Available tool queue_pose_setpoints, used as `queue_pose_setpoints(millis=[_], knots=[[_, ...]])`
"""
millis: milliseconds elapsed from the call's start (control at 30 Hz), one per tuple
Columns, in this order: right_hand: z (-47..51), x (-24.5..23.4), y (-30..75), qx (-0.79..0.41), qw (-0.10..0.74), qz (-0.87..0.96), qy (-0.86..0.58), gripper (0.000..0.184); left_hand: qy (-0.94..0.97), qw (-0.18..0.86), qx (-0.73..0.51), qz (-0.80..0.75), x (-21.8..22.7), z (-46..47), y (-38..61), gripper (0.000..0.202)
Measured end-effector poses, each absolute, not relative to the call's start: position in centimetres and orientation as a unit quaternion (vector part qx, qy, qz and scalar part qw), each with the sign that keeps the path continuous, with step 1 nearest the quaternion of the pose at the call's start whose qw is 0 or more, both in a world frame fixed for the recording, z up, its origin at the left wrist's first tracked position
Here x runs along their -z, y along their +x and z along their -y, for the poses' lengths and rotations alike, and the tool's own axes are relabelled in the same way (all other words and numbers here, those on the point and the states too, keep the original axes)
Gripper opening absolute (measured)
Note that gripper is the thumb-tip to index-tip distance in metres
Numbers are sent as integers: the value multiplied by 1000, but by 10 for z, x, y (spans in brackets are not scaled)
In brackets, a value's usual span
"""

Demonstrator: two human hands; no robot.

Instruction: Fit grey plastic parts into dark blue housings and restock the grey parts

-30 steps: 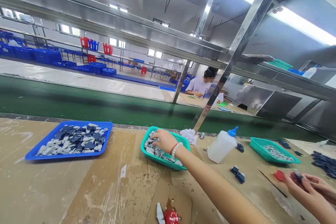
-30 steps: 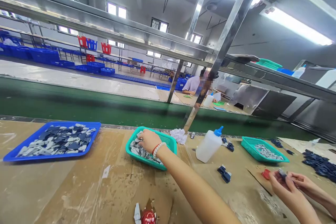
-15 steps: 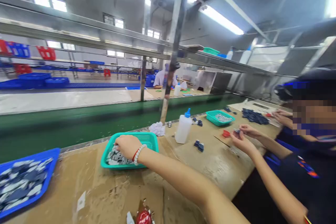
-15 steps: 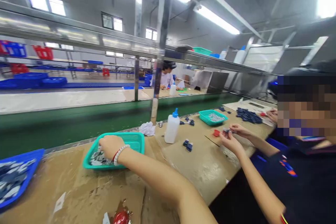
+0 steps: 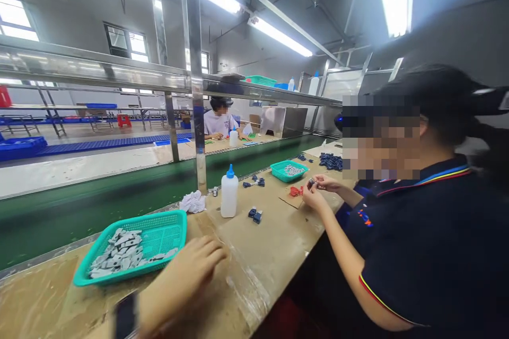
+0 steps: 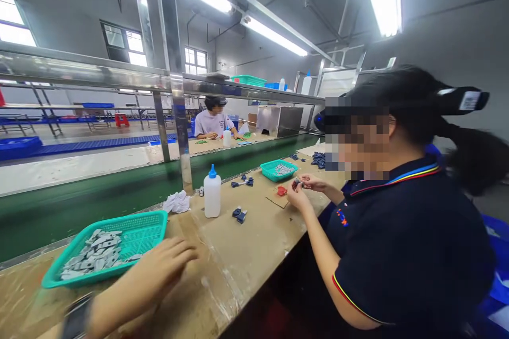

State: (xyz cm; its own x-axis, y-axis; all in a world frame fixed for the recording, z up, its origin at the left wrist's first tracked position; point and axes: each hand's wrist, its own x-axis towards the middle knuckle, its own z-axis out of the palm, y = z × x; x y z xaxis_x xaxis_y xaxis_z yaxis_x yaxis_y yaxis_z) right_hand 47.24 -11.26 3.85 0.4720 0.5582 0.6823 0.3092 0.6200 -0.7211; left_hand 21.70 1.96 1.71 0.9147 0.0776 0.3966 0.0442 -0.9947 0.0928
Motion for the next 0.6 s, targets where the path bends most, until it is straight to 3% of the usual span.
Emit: queue_pose_setpoints(millis=[33, 100, 200, 267, 367, 433, 500, 600], knots=[[115, -47, 506, -73, 753, 496, -426, 53, 983, 33, -182, -4, -14, -20, 247, 14], [118, -55, 554, -62, 766, 476, -428, 63, 986, 25, -165, 29, -9, -20, 305, 18], [121, -55, 583, -26, 753, 448, -481, 55, 985, 20, -164, 55, -4, -24, 368, 33], [122, -52, 582, 33, 715, 414, -563, 54, 984, 11, -161, 79, -1, -32, 393, 32], [126, -43, 560, 77, 664, 387, -636, 70, 982, -9, -144, 123, 6, -46, 417, 22], [134, -27, 525, 51, 652, 403, -641, 53, 980, -19, -131, 151, 13, -52, 425, 16], [146, 0, 471, 8, 637, 422, -645, 17, 977, -17, -122, 171, 19, -52, 425, 14], [174, 48, 372, -69, 620, 457, -634, 19, 976, 12, -133, 173, 13, -40, 398, 13]])
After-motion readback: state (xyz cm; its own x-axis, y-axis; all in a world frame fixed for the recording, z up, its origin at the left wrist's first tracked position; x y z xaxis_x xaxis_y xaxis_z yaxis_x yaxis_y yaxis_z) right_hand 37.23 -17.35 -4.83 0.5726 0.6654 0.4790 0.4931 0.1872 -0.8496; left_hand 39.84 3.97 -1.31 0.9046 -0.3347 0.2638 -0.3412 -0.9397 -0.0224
